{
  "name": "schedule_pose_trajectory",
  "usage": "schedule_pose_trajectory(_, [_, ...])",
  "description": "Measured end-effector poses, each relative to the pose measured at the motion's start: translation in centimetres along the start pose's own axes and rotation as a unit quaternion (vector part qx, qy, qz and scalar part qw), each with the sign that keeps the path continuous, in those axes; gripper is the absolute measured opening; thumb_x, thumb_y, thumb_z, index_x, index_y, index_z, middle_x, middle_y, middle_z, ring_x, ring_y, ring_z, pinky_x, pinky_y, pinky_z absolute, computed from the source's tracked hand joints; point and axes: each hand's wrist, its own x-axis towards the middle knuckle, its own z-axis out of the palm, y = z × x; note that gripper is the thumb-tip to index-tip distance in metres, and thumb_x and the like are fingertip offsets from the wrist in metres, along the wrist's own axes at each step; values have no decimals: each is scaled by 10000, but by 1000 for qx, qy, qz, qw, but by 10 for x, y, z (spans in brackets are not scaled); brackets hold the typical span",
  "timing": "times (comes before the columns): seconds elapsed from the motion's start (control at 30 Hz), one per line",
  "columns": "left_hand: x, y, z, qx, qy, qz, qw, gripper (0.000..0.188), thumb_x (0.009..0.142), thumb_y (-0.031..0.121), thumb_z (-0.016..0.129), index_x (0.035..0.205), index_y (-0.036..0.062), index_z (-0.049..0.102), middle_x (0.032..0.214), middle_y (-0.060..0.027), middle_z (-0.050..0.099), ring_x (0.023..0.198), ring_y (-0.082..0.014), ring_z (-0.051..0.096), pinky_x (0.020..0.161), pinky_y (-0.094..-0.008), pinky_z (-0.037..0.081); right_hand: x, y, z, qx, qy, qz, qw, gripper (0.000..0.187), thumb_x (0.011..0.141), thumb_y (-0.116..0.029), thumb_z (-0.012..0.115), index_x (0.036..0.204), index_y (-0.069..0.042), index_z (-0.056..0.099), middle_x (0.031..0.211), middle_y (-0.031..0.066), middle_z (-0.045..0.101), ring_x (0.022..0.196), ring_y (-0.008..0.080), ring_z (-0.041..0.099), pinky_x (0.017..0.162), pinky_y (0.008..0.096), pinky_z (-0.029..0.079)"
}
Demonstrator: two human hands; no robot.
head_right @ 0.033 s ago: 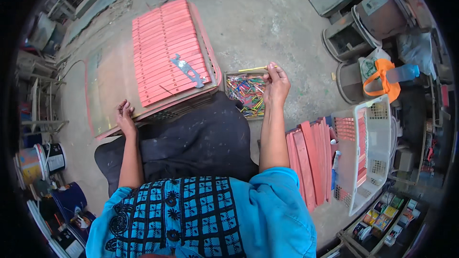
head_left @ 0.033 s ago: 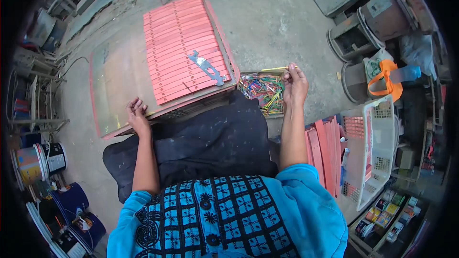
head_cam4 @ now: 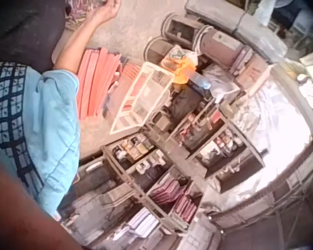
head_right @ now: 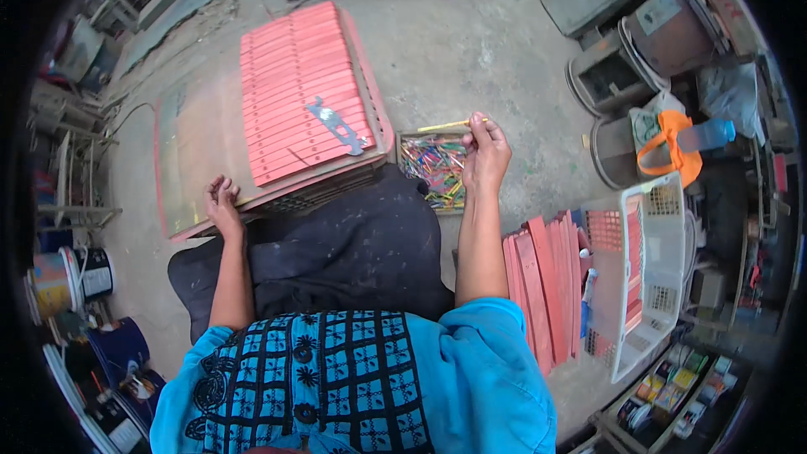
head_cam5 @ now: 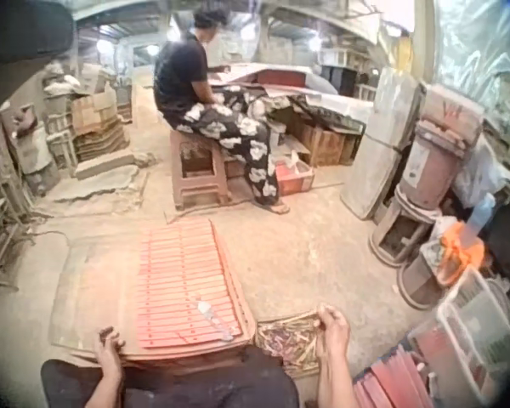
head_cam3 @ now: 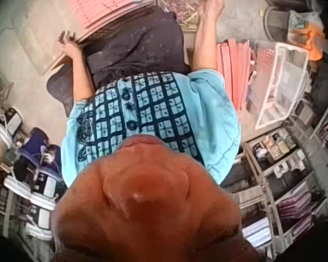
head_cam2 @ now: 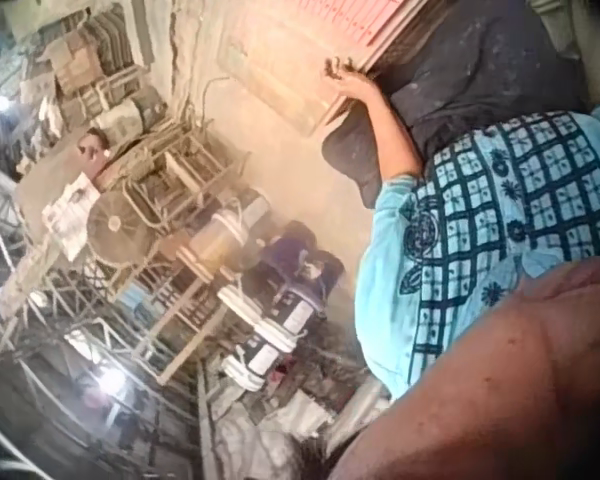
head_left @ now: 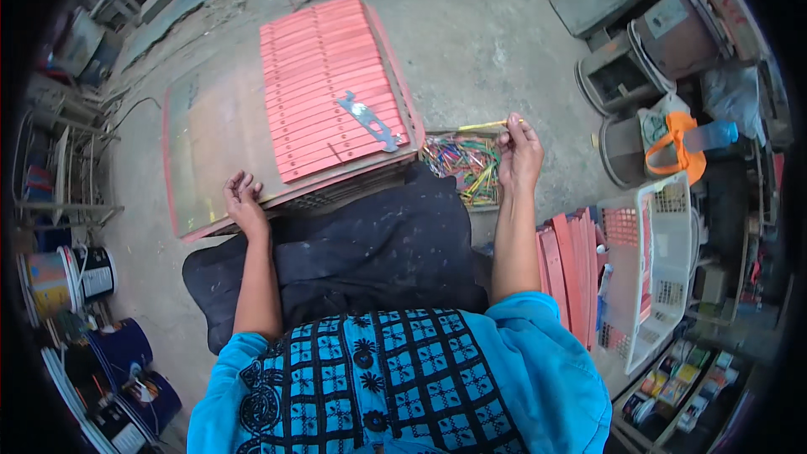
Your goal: The person picks up pink wooden slats one by one and arranges them into a grid pattern on a work surface, occasionally picking up a small tool to adjust them.
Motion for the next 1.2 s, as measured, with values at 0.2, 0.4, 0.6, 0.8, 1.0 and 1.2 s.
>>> schedule_pose_trajectory(0.2, [-50, 110, 3, 343, -176, 56, 921, 248, 808, 152, 477, 1028, 55, 538, 909, -151, 575, 807, -269, 564, 726, -361, 440, -121, -47, 107, -322, -191, -68, 925, 148, 782, -111, 623, 789, 37, 614, 618, 8, 542, 563, 52, 458, 489, 192, 352])
schedule_pose_trajectory(0.4, [-108, 160, -3, 78, -479, 159, 860, 198, 769, 104, 505, 918, -22, 539, 814, -151, 568, 786, -273, 570, 703, -357, 452, -189, -9, 134, -347, -419, -205, 814, 87, 723, -43, 640, 756, 30, 607, 628, 24, 521, 564, 88, 446, 513, 226, 351])
schedule_pose_trajectory(0.6, [-124, 141, -30, 66, -406, 194, 890, 167, 783, 128, 497, 802, -37, 482, 711, -159, 518, 667, -294, 526, 598, -377, 407, -222, 7, 150, -318, -456, -73, 828, 39, 757, -4, 612, 771, 28, 596, 630, -6, 503, 556, 59, 414, 506, 187, 342])
schedule_pose_trajectory(0.8, [-122, 143, -34, 42, -377, 202, 903, 158, 805, 136, 493, 794, -22, 484, 668, -140, 507, 617, -272, 521, 580, -368, 408, -223, 12, 158, -329, -468, -66, 818, 70, 769, -14, 599, 822, 31, 597, 671, 10, 518, 611, 73, 469, 535, 192, 375])
schedule_pose_trajectory(1.0, [-92, 143, -60, 22, -319, -10, 947, 130, 854, 167, 464, 862, 40, 493, 699, -31, 526, 556, -94, 526, 488, -243, 462, -159, -2, 173, -340, -304, -158, 875, 269, 859, -166, 526, 1012, 53, 562, 791, 56, 562, 639, 91, 501, 571, 221, 431])
schedule_pose_trajectory(1.2, [-31, 143, -92, -2, -153, -18, 988, 89, 822, 152, 513, 845, 65, 506, 715, -15, 535, 583, -65, 509, 509, -199, 439, -57, 34, 136, -582, -245, -216, 745, 239, 756, -160, 557, 927, -8, 626, 862, 170, 629, 811, 262, 609, 720, 338, 460])
